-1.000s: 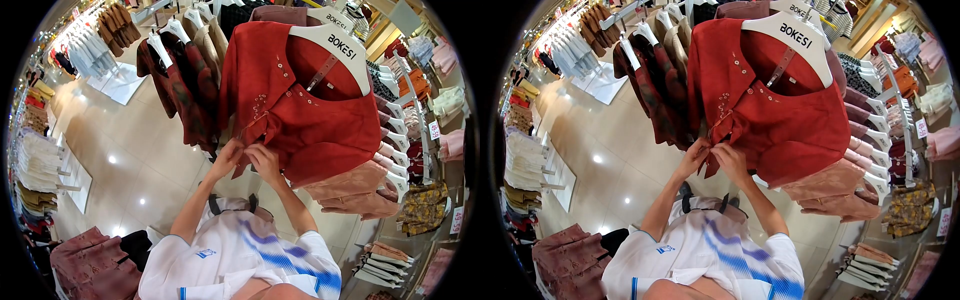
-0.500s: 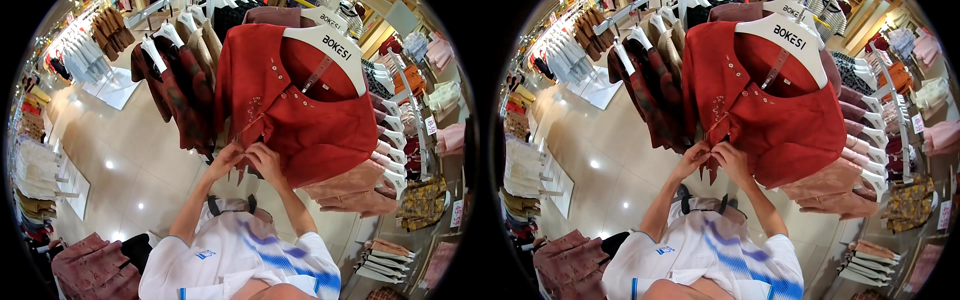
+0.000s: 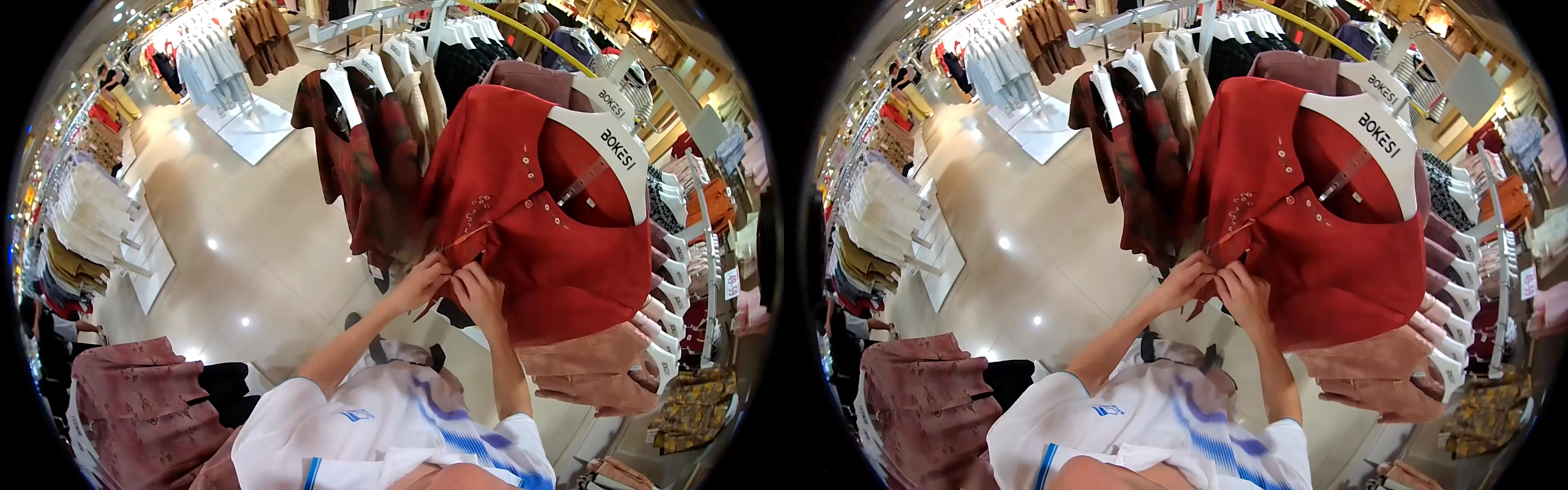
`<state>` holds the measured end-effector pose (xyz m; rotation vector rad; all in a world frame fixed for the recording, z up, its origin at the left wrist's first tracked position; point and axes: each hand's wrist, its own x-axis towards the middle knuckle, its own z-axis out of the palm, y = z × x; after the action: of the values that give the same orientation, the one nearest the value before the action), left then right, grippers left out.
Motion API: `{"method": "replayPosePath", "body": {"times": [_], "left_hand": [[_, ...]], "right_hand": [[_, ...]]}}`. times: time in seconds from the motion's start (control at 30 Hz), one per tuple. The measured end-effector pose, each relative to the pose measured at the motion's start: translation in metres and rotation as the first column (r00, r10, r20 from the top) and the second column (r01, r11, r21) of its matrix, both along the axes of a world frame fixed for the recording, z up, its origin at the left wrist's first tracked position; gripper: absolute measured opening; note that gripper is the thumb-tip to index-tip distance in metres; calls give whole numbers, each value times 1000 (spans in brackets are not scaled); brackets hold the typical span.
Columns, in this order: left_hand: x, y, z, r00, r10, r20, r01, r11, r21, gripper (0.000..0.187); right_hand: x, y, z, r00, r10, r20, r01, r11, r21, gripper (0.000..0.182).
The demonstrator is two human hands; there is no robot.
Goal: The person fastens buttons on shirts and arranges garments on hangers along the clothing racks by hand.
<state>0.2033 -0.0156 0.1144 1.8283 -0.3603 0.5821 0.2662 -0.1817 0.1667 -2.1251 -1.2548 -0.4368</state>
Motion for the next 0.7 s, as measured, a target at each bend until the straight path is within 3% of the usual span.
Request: {"method": "replayPosePath", "body": {"times": [0.17, 0.27, 0.7], "left_hand": [[-3, 2, 5, 999, -37, -30, 36, 999, -26, 13], [-3, 2, 7, 999, 4, 35, -5, 1000, 20, 14], [-3, -8, 18, 989, 133, 61, -140, 982, 125, 21]], "right_hand": [[0, 1, 4, 998, 37, -49, -34, 998, 43, 8], [1, 2, 4, 992, 64, -112, -54, 994, 93, 9], [-3, 6, -1, 960, -1, -281, 62, 976, 209, 12]]}}
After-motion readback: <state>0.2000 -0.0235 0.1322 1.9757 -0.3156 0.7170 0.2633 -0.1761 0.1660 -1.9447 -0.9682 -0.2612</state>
